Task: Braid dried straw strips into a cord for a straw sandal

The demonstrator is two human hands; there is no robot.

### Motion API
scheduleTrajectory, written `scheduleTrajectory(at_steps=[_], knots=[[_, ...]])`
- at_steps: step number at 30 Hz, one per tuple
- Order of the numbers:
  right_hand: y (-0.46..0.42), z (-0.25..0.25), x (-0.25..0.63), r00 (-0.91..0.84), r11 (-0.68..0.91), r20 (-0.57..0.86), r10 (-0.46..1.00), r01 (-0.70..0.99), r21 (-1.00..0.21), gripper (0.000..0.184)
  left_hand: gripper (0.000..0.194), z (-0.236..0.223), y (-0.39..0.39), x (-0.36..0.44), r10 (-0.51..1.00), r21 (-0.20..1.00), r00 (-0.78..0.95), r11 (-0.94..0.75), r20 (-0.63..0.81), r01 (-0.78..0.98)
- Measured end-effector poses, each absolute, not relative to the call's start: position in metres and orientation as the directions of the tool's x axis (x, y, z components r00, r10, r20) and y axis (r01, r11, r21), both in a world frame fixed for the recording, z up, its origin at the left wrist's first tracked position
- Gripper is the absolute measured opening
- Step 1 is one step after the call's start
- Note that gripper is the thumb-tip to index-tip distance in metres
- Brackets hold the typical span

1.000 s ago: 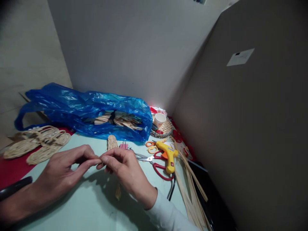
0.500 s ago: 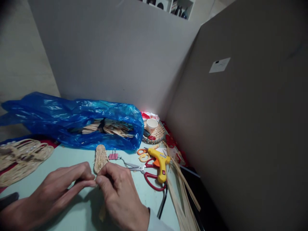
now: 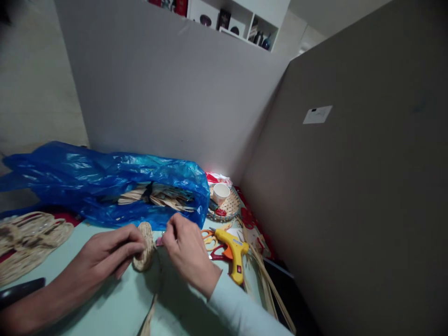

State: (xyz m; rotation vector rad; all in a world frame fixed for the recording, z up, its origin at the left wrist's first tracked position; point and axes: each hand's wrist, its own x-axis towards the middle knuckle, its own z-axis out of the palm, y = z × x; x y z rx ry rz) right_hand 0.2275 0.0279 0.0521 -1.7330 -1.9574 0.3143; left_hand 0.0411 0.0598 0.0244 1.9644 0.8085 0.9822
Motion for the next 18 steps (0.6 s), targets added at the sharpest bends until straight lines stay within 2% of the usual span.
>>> scheduleTrajectory(at_steps=[3,7,10,12,14,18], knots=[[0.067,0.058,0.235,-0.028,0.109,0.217,0.976,0.921,-0.373,0.030,0.036,0.028,0.081,0.045,0.872,0.888,0.422,-0.378,0.246,0.263],[0.108,0.057,0.237,-0.028,0.077,0.206,0.978,0.970,-0.232,0.023,0.038,0.029,0.112,0.050,0.900,0.850,0.324,-0.400,0.292,0.343],[0.126,0.052,0.232,-0.058,0.087,0.184,0.981,0.985,-0.150,0.017,0.037,0.030,0.129,0.052,0.890,0.786,0.284,-0.450,0.356,0.425],[0.131,0.047,0.227,-0.079,0.097,0.156,0.985,0.989,-0.109,0.022,0.038,0.030,0.136,0.055,0.879,0.735,0.285,-0.476,0.382,0.483],[0.135,0.043,0.223,-0.089,0.099,0.127,0.988,0.992,-0.074,0.027,0.037,0.029,0.141,0.058,0.864,0.680,0.314,-0.503,0.393,0.533],[0.138,0.040,0.221,-0.099,0.103,0.121,0.988,0.994,-0.022,0.022,0.028,0.018,0.151,0.061,0.828,0.555,0.403,-0.561,0.391,0.615]])
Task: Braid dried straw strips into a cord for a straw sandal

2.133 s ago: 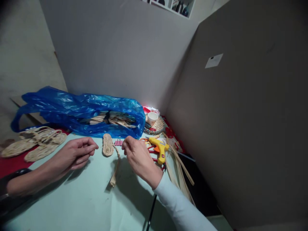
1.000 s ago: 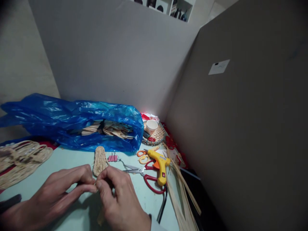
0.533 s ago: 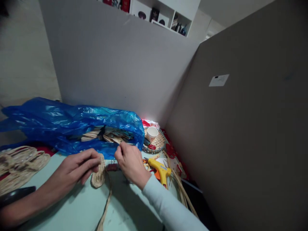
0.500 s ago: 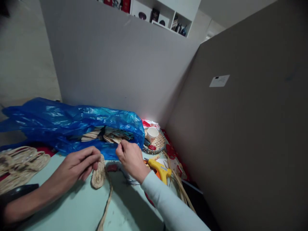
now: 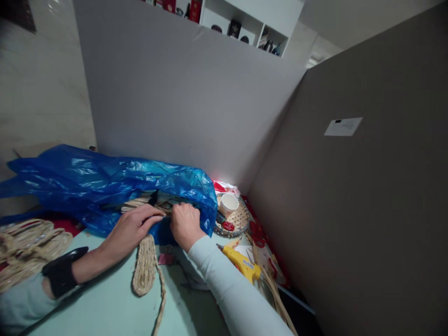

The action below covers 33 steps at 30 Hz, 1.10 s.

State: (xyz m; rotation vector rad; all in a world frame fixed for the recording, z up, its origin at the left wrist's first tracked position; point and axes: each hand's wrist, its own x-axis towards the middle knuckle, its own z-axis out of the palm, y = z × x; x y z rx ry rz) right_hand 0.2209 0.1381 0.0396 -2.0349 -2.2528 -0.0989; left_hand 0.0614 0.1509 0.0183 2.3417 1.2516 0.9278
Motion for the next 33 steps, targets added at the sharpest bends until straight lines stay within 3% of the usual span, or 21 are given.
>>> scheduleTrajectory(at_steps=[7,14,24,30,33], knots=[[0.142,0.044,0.241,-0.112,0.117,0.203,0.973,0.993,-0.015,0.023,0.049,-0.006,0.167,0.051,0.810,0.337,0.531,-0.586,0.248,0.736],[0.142,0.042,0.254,-0.144,0.173,0.244,0.959,0.980,-0.103,0.023,0.040,-0.004,0.165,0.048,0.811,0.296,0.558,-0.585,0.177,0.756],[0.112,0.054,0.267,-0.182,0.354,0.411,0.893,0.848,-0.394,0.025,0.036,0.016,0.168,0.047,0.854,0.576,0.415,-0.519,0.314,0.632],[0.101,0.058,0.264,-0.106,0.337,0.428,0.898,0.791,-0.511,0.030,0.049,0.032,0.163,0.055,0.847,0.819,0.453,-0.456,0.279,0.349],[0.097,0.057,0.261,-0.107,0.339,0.404,0.908,0.756,-0.560,0.033,0.035,0.035,0.153,0.059,0.840,0.896,0.489,-0.382,0.235,0.226]])
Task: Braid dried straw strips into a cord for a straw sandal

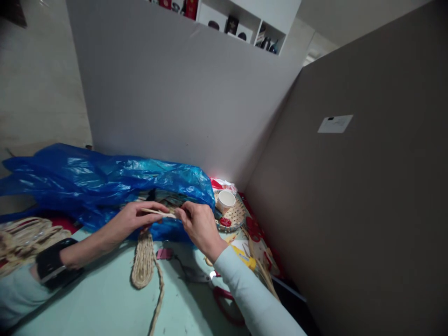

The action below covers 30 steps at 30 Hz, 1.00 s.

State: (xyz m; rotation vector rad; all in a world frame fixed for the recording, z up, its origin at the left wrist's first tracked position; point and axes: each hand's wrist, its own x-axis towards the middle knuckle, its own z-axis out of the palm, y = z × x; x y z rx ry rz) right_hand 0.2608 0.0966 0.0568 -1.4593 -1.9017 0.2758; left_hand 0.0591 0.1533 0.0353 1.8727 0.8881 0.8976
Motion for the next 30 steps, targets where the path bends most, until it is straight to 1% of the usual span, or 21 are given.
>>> scheduleTrajectory(at_steps=[1,2,4,6,7,8,10,12,13,15,16,17,18,19,20,21,23,25,27,28,30], knots=[[0.094,0.057,0.260,-0.116,0.343,0.390,0.913,0.737,-0.583,0.035,0.031,0.036,0.150,0.059,0.847,0.913,0.480,-0.359,0.229,0.197],[0.090,0.058,0.261,-0.126,0.346,0.374,0.919,0.712,-0.611,0.035,0.032,0.037,0.146,0.058,0.857,0.926,0.464,-0.336,0.225,0.171],[0.080,0.061,0.263,-0.143,0.342,0.332,0.932,0.646,-0.682,0.030,0.036,0.039,0.139,0.055,0.882,0.950,0.422,-0.288,0.212,0.125],[0.067,0.066,0.266,-0.141,0.315,0.287,0.947,0.567,-0.761,0.022,0.035,0.041,0.132,0.051,0.904,0.968,0.384,-0.236,0.187,0.083],[0.059,0.069,0.268,-0.129,0.293,0.264,0.956,0.514,-0.806,0.023,0.033,0.043,0.128,0.049,0.913,0.976,0.370,-0.209,0.171,0.063],[0.052,0.072,0.269,-0.115,0.263,0.237,0.965,0.430,-0.863,0.023,0.031,0.044,0.124,0.047,0.919,0.982,0.363,-0.181,0.152,0.047],[0.037,0.077,0.271,-0.088,0.210,0.196,0.977,0.192,-0.959,0.019,0.028,0.048,0.114,0.045,0.920,0.991,0.374,-0.132,0.112,0.026],[0.022,0.082,0.271,-0.089,0.205,0.205,0.975,0.000,-0.979,0.013,0.027,0.050,0.102,0.043,0.907,0.995,0.414,-0.092,0.075,0.023],[0.016,0.084,0.271,-0.093,0.225,0.228,0.969,-0.040,-0.974,0.017,0.028,0.051,0.095,0.043,0.897,0.997,0.437,-0.074,0.057,0.021],[0.004,0.087,0.271,-0.088,0.286,0.292,0.952,-0.072,-0.955,0.028,0.026,0.050,0.083,0.041,0.872,0.997,0.489,-0.053,0.020,0.055],[-0.001,0.088,0.272,-0.069,0.317,0.322,0.944,-0.079,-0.945,0.026,0.028,0.048,0.078,0.041,0.853,0.990,0.522,-0.074,0.001,0.120],[-0.004,0.088,0.274,-0.035,0.344,0.348,0.937,-0.081,-0.935,0.020,0.030,0.046,0.072,0.040,0.829,0.970,0.559,-0.119,-0.021,0.214],[-0.008,0.088,0.276,0.009,0.366,0.367,0.930,-0.076,-0.927,0.012,0.031,0.043,0.067,0.039,0.803,0.931,0.594,-0.182,-0.045,0.317],[-0.010,0.087,0.278,0.059,0.383,0.379,0.923,-0.060,-0.922,0.010,0.030,0.039,0.061,0.039,0.779,0.876,0.623,-0.252,-0.069,0.412],[-0.013,0.086,0.281,0.106,0.393,0.388,0.916,-0.031,-0.919,0.012,0.029,0.035,0.055,0.040,0.762,0.816,0.641,-0.315,-0.087,0.485],[-0.015,0.084,0.283,0.142,0.396,0.392,0.909,0.004,-0.918,0.014,0.029,0.031,0.049,0.041,0.755,0.768,0.648,-0.356,-0.098,0.532],[-0.019,0.079,0.286,0.168,0.383,0.383,0.908,0.037,-0.923,0.016,0.029,0.022,0.037,0.045,0.766,0.715,0.634,-0.385,-0.105,0.584],[-0.024,0.072,0.284,0.135,0.327,0.321,0.937,-0.019,-0.945,0.019,0.022,0.014,0.027,0.051,0.786,0.677,0.610,-0.395,-0.103,0.622],[-0.029,0.062,0.278,0.074,0.223,0.217,0.973,-0.086,-0.971,0.019,0.011,0.009,0.021,0.057,0.793,0.664,0.601,-0.398,-0.097,0.633],[-0.031,0.057,0.274,0.042,0.169,0.165,0.985,-0.096,-0.981,0.019,0.006,0.007,0.020,0.060,0.793,0.667,0.601,-0.399,-0.093,0.629],[-0.034,0.044,0.265,-0.005,0.076,0.077,0.997,-0.048,-0.996,0.023,0.002,0.004,0.019,0.062,0.793,0.683,0.602,-0.388,-0.095,0.619]])
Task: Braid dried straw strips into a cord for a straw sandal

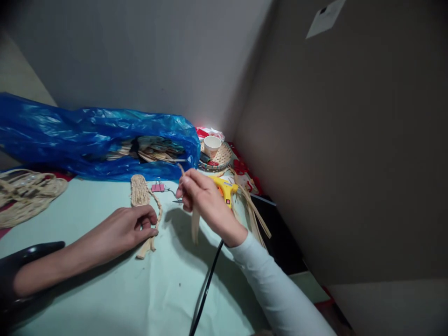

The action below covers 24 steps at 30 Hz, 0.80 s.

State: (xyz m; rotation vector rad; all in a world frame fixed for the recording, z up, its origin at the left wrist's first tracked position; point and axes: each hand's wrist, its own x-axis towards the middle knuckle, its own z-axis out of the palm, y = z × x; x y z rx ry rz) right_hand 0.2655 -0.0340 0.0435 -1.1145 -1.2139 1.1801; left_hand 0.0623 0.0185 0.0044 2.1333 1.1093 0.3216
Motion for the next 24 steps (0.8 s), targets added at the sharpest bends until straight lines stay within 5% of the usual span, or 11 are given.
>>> scheduleTrajectory(at_steps=[8,13,24], knots=[[-0.035,0.007,0.247,-0.118,-0.014,-0.073,0.990,0.435,-0.900,0.020,0.022,0.010,0.017,0.056,0.760,0.853,0.575,-0.051,-0.304,0.519],[-0.040,0.004,0.237,-0.154,-0.085,-0.137,0.979,0.303,-0.949,0.014,0.027,0.013,0.011,0.056,0.712,0.913,0.571,0.321,-0.408,0.251],[-0.047,0.002,0.231,-0.074,-0.054,-0.095,0.993,0.433,-0.900,0.008,0.026,0.002,0.010,0.057,0.732,0.906,0.542,0.389,-0.413,0.165]])
